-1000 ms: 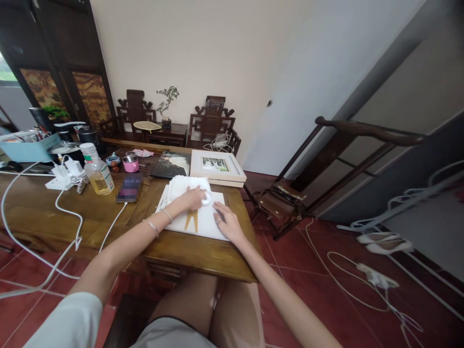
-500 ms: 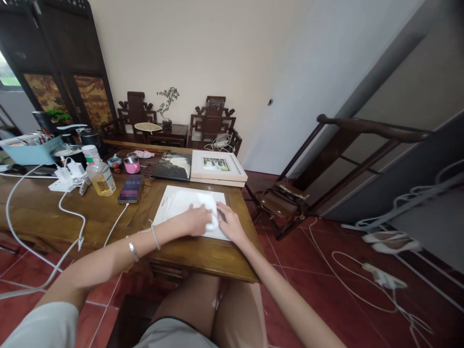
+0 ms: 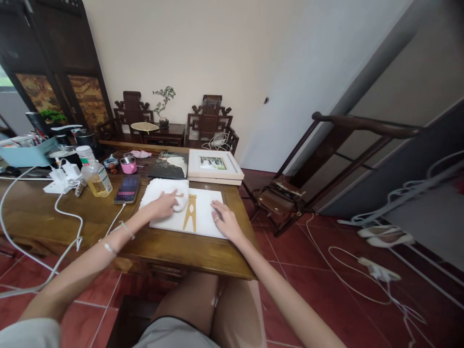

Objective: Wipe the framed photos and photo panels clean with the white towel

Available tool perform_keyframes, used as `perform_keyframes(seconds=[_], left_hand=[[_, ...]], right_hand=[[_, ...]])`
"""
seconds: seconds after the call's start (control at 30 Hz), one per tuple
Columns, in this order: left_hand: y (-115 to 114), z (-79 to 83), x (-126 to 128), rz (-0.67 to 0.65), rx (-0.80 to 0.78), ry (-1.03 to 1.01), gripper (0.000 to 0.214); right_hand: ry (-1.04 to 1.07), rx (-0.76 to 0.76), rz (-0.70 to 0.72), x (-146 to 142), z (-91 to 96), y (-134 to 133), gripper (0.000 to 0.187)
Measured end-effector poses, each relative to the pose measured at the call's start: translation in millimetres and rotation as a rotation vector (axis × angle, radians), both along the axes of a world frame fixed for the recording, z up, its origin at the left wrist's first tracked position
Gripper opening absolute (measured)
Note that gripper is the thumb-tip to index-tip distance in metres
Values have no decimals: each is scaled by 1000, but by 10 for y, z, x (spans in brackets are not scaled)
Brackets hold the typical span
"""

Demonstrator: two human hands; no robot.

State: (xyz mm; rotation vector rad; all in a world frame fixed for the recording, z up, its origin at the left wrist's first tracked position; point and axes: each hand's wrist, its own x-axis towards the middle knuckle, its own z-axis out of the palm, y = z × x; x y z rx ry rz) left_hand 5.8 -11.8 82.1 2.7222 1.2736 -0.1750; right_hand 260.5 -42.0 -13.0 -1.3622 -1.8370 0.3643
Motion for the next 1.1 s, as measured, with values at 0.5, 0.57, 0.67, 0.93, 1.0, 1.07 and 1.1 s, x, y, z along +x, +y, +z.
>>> perform_keyframes(seconds=[0.5, 0.57, 0.67, 0.93, 1.0, 1.07, 1.1], left_hand=[[-51, 21, -80, -69, -91, -19, 29], [192, -6, -25, -31, -63, -27, 28], [408, -41, 25, 3, -23, -33, 28], [-167, -19, -153, -26, -115, -29, 34], [-485, 16, -240, -72, -135, -24, 37], [-757, 55, -312, -125, -146, -29, 41], [-852, 74, -339, -145, -154, -32, 43]], right_hand=[[-17, -3, -1, 18, 8, -10, 36], [-16, 0, 0, 21, 8, -13, 36], [-20, 5, 0, 26, 8, -16, 35], [-36, 0, -2, 14, 6, -6, 37], [-46, 5, -3, 14, 3, -5, 37], [-54, 9, -2, 15, 0, -5, 37], [-56, 10, -1, 17, -2, -5, 37]])
